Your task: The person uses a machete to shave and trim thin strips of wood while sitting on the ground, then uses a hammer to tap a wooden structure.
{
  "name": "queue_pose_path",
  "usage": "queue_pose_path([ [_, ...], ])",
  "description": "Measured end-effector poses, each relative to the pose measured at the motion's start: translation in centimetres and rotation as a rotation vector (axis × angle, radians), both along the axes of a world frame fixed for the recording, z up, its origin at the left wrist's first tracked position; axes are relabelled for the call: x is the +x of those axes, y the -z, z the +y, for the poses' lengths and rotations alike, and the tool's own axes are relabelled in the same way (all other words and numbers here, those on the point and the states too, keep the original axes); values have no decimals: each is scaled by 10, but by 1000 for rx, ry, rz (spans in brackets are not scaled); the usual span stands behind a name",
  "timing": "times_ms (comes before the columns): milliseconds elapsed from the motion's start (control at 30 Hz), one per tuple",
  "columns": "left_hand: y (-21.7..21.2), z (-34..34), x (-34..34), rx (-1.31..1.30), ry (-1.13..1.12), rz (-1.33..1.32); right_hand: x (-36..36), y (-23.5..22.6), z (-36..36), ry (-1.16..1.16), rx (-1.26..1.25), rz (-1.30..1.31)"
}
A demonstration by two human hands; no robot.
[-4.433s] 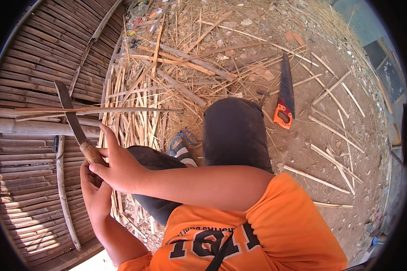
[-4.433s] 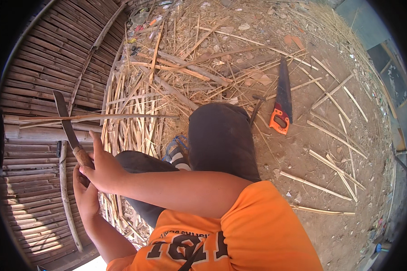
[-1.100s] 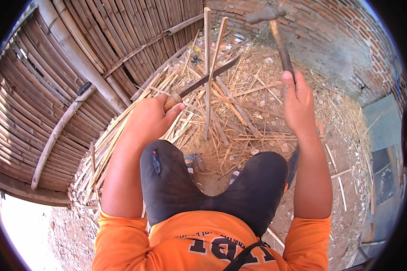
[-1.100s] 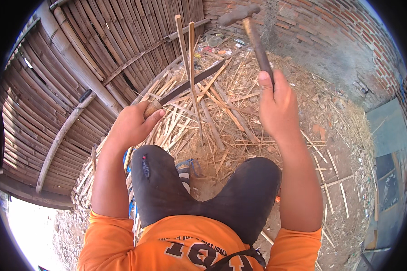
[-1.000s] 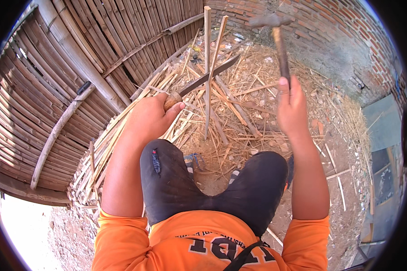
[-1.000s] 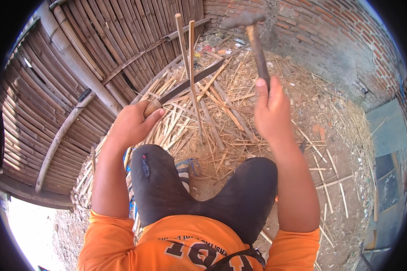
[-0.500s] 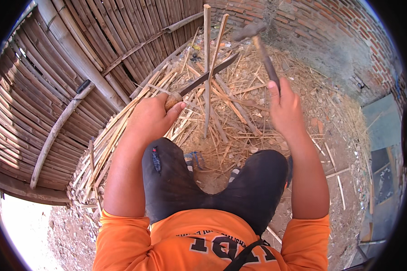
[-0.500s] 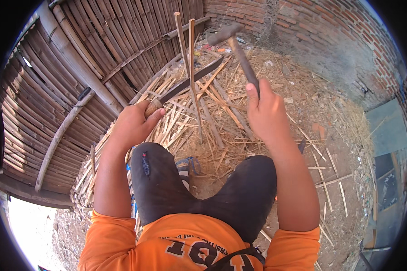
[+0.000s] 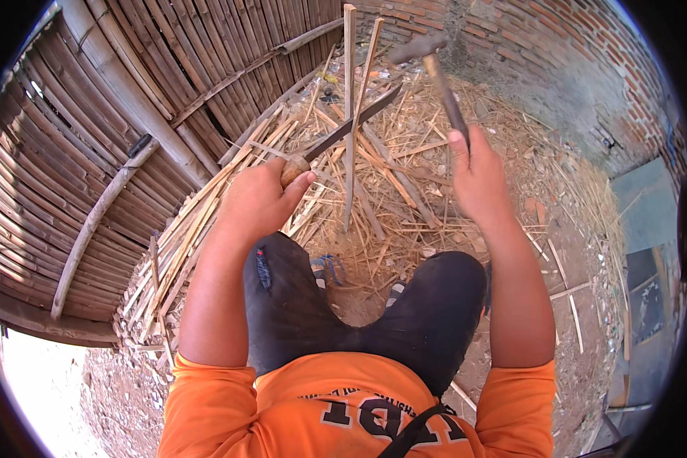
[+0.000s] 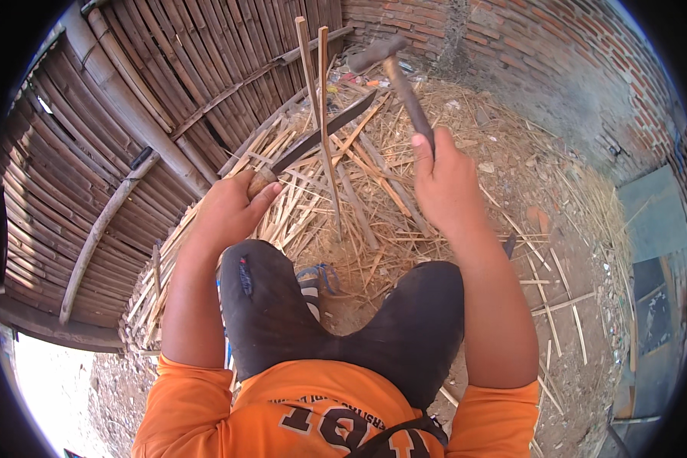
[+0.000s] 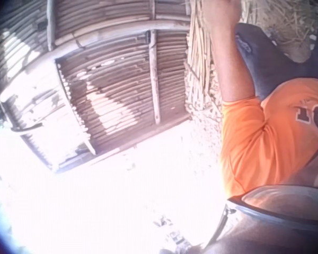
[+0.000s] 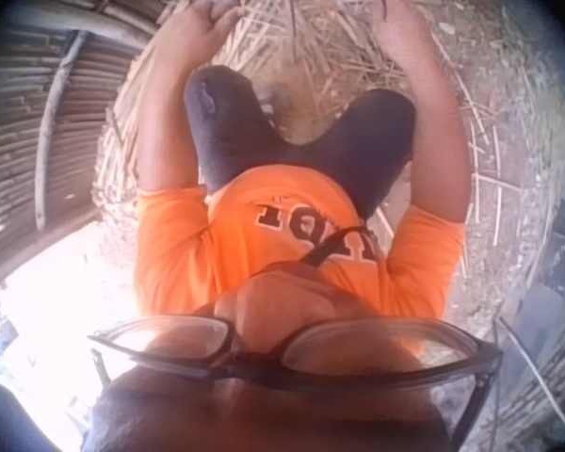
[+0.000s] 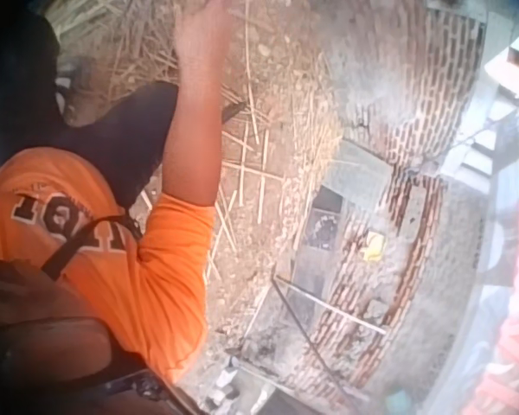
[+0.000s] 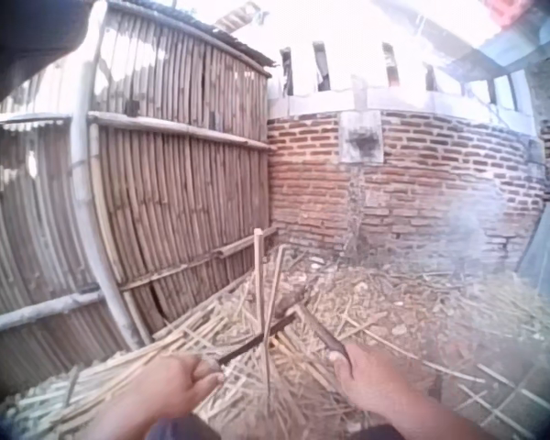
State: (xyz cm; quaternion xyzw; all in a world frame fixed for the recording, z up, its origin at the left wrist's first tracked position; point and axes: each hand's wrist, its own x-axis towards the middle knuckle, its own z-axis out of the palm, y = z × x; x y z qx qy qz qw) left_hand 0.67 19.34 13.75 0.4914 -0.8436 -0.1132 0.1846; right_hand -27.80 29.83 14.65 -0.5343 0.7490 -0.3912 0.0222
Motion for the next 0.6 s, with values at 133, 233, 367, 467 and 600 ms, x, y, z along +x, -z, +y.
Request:
queue_pose_path([
  [133, -1, 5, -4, -24, 48, 6, 4, 29, -11, -51, 272, 77],
  [233, 6, 3, -2, -20, 21, 39, -7, 13, -5, 15, 135, 63],
  [367, 13, -4, 0, -37, 26, 57, -9, -17, 9, 55, -174, -75],
  [467, 12, -4, -3, -39, 20, 40, -3, -13, 8, 39, -132, -42],
  [600, 11, 0, -8, 18, 55, 17, 6, 23, -3, -32, 252, 135],
])
